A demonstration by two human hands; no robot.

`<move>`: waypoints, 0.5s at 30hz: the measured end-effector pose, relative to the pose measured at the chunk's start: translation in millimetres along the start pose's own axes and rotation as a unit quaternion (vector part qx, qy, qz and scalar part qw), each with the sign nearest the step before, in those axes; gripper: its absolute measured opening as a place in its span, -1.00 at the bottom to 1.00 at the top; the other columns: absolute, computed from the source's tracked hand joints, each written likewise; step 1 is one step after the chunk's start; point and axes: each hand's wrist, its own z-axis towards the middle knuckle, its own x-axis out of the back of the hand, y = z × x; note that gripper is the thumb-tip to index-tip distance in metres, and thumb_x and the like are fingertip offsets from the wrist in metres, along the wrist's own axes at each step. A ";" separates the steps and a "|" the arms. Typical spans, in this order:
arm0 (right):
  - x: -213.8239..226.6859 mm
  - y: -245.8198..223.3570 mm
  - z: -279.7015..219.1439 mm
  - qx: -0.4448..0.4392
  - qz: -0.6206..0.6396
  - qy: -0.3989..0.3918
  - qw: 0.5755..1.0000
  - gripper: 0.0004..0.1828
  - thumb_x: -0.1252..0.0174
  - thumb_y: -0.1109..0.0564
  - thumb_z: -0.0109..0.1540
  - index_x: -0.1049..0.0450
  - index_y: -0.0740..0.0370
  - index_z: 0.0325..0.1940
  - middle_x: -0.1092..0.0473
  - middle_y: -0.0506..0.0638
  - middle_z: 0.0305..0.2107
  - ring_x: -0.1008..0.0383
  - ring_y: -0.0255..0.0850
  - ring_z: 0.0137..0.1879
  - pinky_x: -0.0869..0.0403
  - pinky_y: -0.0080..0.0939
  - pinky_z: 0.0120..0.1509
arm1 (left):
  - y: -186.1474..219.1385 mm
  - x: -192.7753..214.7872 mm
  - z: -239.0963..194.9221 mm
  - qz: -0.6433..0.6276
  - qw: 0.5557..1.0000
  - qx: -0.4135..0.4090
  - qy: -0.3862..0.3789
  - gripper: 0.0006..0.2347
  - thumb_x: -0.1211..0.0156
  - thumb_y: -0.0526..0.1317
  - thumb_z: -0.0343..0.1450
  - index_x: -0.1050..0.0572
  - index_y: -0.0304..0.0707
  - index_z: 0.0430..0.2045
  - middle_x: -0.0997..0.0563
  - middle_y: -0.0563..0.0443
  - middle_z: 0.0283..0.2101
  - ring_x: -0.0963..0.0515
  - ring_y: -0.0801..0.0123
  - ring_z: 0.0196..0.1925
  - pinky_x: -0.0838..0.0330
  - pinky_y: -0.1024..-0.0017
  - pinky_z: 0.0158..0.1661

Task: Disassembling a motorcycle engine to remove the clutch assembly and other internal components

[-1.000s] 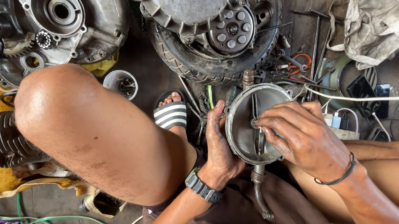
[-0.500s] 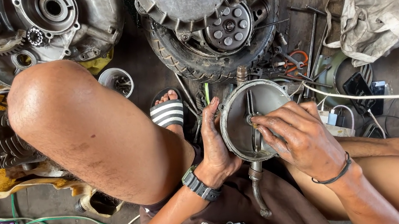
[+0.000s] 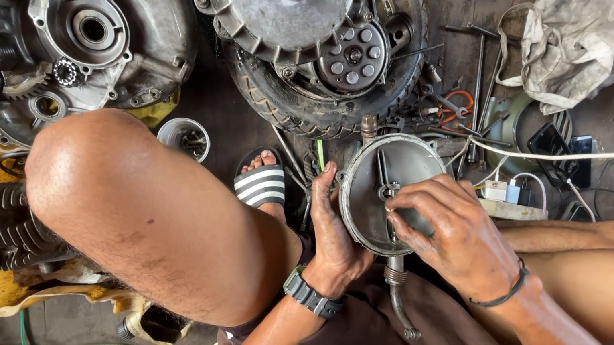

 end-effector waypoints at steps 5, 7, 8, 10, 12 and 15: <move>1.1 6.3 2.7 0.025 0.013 0.009 1.000 -0.65 -0.33 0.19 0.10 -0.59 0.12 -0.02 -0.49 -0.11 -0.21 -0.42 -0.25 -0.20 -0.32 -0.23 -0.02 | 1.5 -0.2 -0.4 -0.021 0.999 -0.008 0.036 -0.52 -0.02 0.10 0.34 -0.46 -0.26 0.01 -0.52 -0.14 0.11 -0.42 0.23 0.08 -0.27 0.24 0.14; 1.6 8.0 3.4 0.039 0.009 0.005 0.999 -0.68 -0.34 0.18 0.11 -0.61 0.10 -0.03 -0.47 -0.11 -0.17 -0.42 -0.26 -0.17 -0.31 -0.23 0.00 | 0.6 0.1 0.6 -0.024 0.999 -0.009 0.036 -0.53 -0.02 0.08 0.35 -0.46 -0.25 0.00 -0.53 -0.14 0.11 -0.42 0.23 0.08 -0.27 0.24 0.14; 1.1 7.8 4.0 0.050 0.001 0.005 0.999 -0.69 -0.33 0.19 0.12 -0.60 0.12 -0.04 -0.48 -0.12 -0.19 -0.41 -0.26 -0.19 -0.29 -0.24 -0.02 | 0.6 0.3 0.4 -0.021 0.999 -0.003 0.027 -0.51 0.00 0.11 0.35 -0.47 -0.27 0.01 -0.54 -0.14 0.10 -0.44 0.24 0.06 -0.29 0.25 0.12; 0.6 8.0 4.9 0.062 -0.006 0.004 0.998 -0.70 -0.33 0.20 0.12 -0.59 0.13 -0.05 -0.48 -0.14 -0.21 -0.40 -0.27 -0.21 -0.28 -0.25 -0.04 | -0.2 1.9 1.7 -0.018 1.000 0.003 0.019 -0.49 0.01 0.13 0.36 -0.48 -0.29 0.02 -0.55 -0.14 0.09 -0.45 0.25 0.05 -0.31 0.26 0.11; 0.2 8.3 5.5 0.102 -0.032 0.002 0.994 -0.69 -0.31 0.24 0.11 -0.57 0.17 -0.05 -0.46 -0.12 -0.21 -0.45 -0.23 -0.16 -0.35 -0.21 -0.01 | -1.6 5.2 3.8 -0.026 1.000 -0.012 0.005 -0.53 -0.02 0.12 0.39 -0.50 -0.28 -0.03 -0.57 -0.09 0.01 -0.47 0.31 -0.03 -0.33 0.33 0.06; -1.4 23.9 2.1 0.148 -0.081 -0.062 0.984 -0.63 -0.28 0.14 0.06 -0.60 0.09 -0.04 -0.41 -0.07 -0.11 -0.41 -0.18 -0.02 -0.31 -0.13 0.11 | -3.0 7.0 3.4 -0.004 1.000 -0.008 -0.017 -0.51 0.02 0.15 0.40 -0.50 -0.29 -0.03 -0.58 -0.11 0.01 -0.49 0.28 -0.03 -0.35 0.32 0.02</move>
